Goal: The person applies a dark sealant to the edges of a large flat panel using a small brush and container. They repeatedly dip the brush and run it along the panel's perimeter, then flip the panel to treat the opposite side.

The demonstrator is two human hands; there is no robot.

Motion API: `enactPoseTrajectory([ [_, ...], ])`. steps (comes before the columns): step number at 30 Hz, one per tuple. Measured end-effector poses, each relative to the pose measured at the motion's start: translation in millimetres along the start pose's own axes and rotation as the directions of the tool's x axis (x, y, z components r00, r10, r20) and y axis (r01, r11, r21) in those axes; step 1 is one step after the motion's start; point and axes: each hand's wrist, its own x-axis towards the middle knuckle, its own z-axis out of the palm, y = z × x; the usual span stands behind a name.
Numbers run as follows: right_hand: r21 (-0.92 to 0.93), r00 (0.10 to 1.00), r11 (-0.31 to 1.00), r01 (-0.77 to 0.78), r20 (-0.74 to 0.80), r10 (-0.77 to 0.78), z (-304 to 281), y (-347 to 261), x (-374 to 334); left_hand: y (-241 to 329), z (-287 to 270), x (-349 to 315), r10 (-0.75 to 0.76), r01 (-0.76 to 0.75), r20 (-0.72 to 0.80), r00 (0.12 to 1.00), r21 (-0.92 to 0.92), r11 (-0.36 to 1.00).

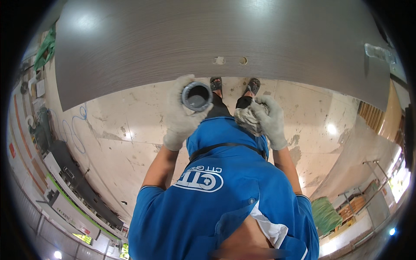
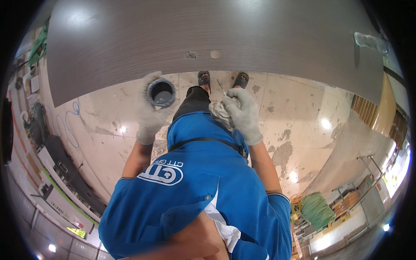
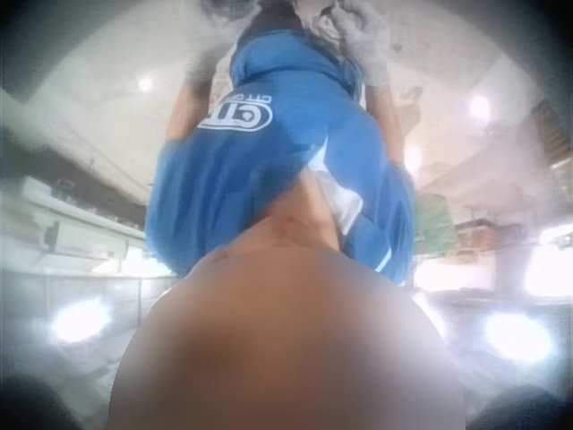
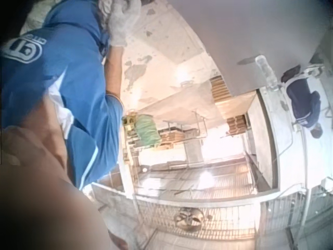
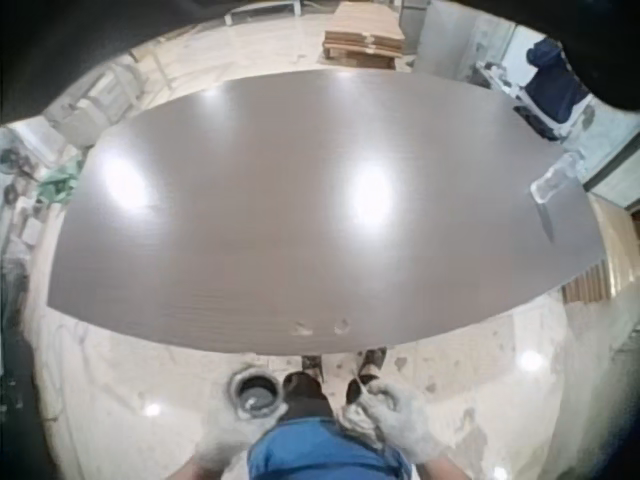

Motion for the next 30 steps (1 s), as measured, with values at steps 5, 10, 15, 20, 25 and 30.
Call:
enactPoseTrajectory([
  [5,-0.007,0.997,0.997,-0.072,-0.036,0.071,37.1,-9.9,7.8,-2.8,-26.6,15.0,0.043,-0.047,-0.053,0.998,-0.092,0.995],
  [10,-0.05,0.994,0.994,-0.093,-0.053,0.09,52.6,-7.8,13.2,-4.0,-34.9,21.0,0.071,-0.073,-0.022,0.997,-0.088,0.993],
  [15,-0.102,0.993,0.99,-0.1,-0.071,0.093,63.8,-2.8,18.8,-5.0,-40.4,24.0,0.079,-0.079,0.0,0.997,-0.073,0.994],
  [20,-0.064,0.989,0.99,-0.122,-0.093,0.116,69.9,-1.9,20.9,-4.2,-43.0,24.6,0.051,-0.052,-0.014,0.999,-0.104,0.993],
  [25,-0.081,0.993,0.992,-0.1,-0.066,0.095,73.2,2.5,22.8,-6.3,-42.3,25.9,0.106,-0.107,-0.027,0.994,-0.047,0.993],
  [30,-0.016,0.979,0.987,-0.162,-0.129,0.159,67.7,8.9,20.9,-6.1,-46.2,26.2,0.109,-0.109,-0.007,0.994,-0.09,0.99],
])
